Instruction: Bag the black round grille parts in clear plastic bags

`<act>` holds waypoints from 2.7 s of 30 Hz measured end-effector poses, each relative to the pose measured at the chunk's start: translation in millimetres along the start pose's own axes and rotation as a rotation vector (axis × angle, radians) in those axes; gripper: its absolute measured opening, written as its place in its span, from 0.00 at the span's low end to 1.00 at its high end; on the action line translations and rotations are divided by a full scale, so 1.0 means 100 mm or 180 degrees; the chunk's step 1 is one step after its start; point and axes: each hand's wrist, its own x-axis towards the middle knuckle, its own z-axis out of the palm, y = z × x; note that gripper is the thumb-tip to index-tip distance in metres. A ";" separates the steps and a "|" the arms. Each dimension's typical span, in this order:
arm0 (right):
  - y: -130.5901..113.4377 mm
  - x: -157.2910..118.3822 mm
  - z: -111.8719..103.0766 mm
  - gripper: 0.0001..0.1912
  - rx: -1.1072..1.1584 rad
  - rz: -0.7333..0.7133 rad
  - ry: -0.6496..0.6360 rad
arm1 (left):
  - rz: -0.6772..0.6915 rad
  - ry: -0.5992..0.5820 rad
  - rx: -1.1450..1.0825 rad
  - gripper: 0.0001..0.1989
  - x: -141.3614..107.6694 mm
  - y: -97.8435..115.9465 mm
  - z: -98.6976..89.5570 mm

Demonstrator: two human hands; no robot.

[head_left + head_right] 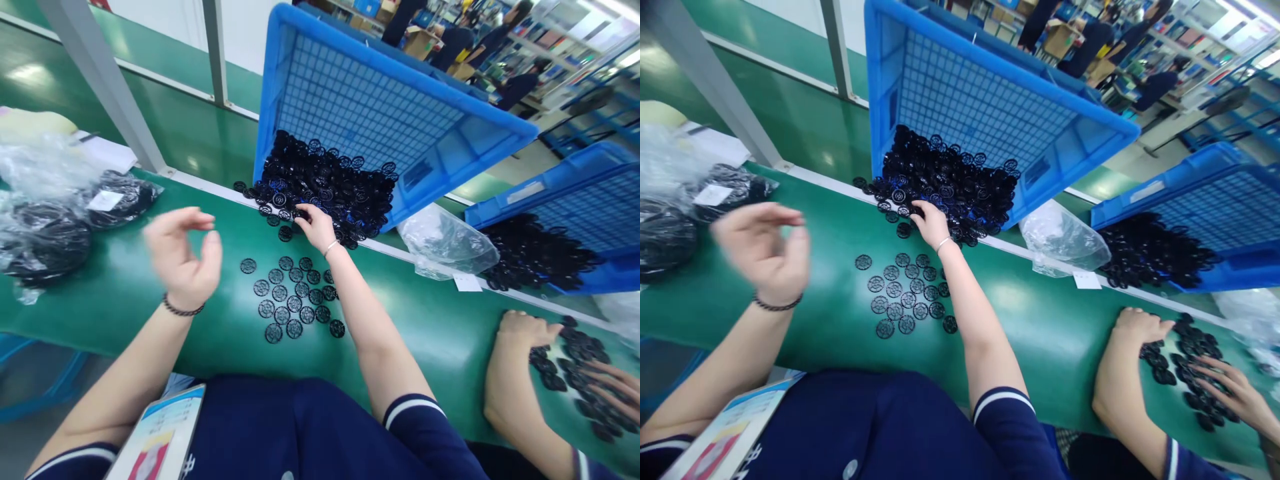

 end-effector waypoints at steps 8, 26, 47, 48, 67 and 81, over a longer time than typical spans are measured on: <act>-0.42 -0.43 0.30 0.24 0.2689 0.0624 -0.0229 | -0.2099 -0.1374 -0.1330 0.25 -0.29 -0.49 0.70; -0.45 -0.52 0.58 0.10 0.0597 0.0499 -0.0555 | -0.1668 -0.1620 0.0506 0.08 -0.14 -0.95 0.14; -0.45 -0.40 0.71 0.08 -0.0229 0.0048 -0.0203 | -0.0298 -0.2280 0.1707 0.10 -0.24 -0.82 0.27; -0.45 -0.40 0.71 0.10 -0.0088 0.0081 -0.0154 | -0.0276 -0.2263 0.1723 0.11 -0.25 -0.83 0.27; -0.34 -0.43 0.41 0.10 -0.0492 -0.0051 -0.0617 | 0.0141 -0.2353 0.1223 0.17 -0.32 -0.93 0.38; -0.46 -0.18 0.71 0.19 -0.1278 -0.0265 -0.0553 | 0.0294 -0.2330 0.1623 0.18 0.37 -1.18 0.77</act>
